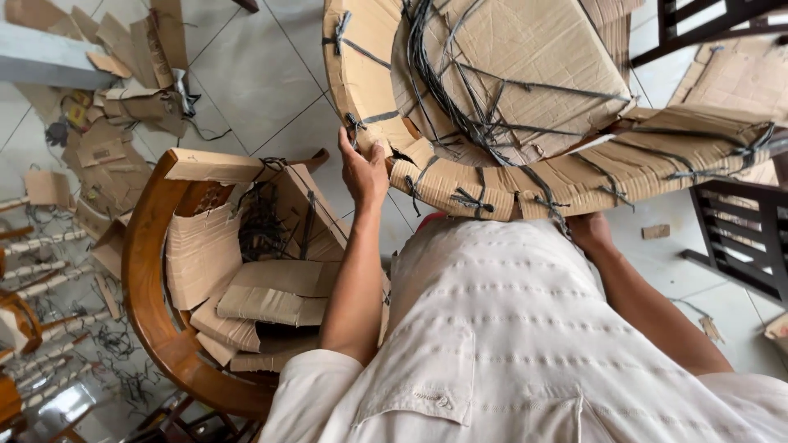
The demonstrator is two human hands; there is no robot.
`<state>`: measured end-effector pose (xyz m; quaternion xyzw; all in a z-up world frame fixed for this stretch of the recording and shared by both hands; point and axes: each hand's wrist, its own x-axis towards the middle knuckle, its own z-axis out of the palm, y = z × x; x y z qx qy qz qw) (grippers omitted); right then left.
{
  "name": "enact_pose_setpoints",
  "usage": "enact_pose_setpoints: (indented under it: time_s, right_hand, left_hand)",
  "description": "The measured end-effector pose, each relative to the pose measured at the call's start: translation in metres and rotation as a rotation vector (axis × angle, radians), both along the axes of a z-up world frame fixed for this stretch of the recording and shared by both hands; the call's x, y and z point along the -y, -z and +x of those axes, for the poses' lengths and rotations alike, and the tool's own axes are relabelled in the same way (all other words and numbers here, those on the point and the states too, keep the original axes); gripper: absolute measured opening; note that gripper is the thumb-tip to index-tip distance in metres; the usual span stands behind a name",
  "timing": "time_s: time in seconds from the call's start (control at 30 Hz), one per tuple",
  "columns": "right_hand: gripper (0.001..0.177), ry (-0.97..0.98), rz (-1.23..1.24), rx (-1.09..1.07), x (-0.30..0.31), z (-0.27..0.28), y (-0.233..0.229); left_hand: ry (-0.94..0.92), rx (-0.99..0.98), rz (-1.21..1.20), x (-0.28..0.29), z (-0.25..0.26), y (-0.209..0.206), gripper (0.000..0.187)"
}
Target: Securing protective cardboard padding to a wooden chair frame using plastic straps by wrapping and tucking them.
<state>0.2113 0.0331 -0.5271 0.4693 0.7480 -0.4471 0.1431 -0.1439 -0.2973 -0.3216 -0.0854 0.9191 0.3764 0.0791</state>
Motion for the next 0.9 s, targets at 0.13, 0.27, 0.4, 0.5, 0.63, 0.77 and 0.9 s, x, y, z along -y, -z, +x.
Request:
enact_pose_setpoints:
  time_s: [0.13,0.27,0.4,0.5,0.63,0.77,0.9]
  right_hand:
    - [0.044,0.023,-0.131,0.034,-0.007,-0.005,0.028]
    - [0.028,0.148,-0.177,0.018,0.001,0.016,0.041]
    - [0.032,0.121,-0.174,0.055,-0.009,0.03,0.043]
    - [0.039,0.161,-0.196,0.058,-0.003,0.027,-0.015]
    - [0.039,0.15,-0.154,0.102,0.003,0.04,-0.013]
    - [0.037,0.207,-0.15,0.209,0.018,0.031,-0.02]
    - [0.026,0.462,-0.303,0.171,0.069,-0.012,-0.039]
  left_hand:
    - [-0.081,0.088,-0.099,-0.004,0.018,0.053,0.079]
    - [-0.116,0.132,-0.088,-0.005,0.017,0.067,0.066]
    - [-0.144,0.168,0.013,-0.022,0.018,0.028,0.059]
    - [-0.147,0.189,0.075,-0.005,0.013,0.059,0.059]
    - [-0.161,0.228,0.116,-0.002,0.013,0.037,0.059]
    - [-0.101,0.352,0.067,-0.014,0.004,-0.015,0.066]
    - [0.114,0.435,0.175,0.0,-0.013,-0.046,0.057]
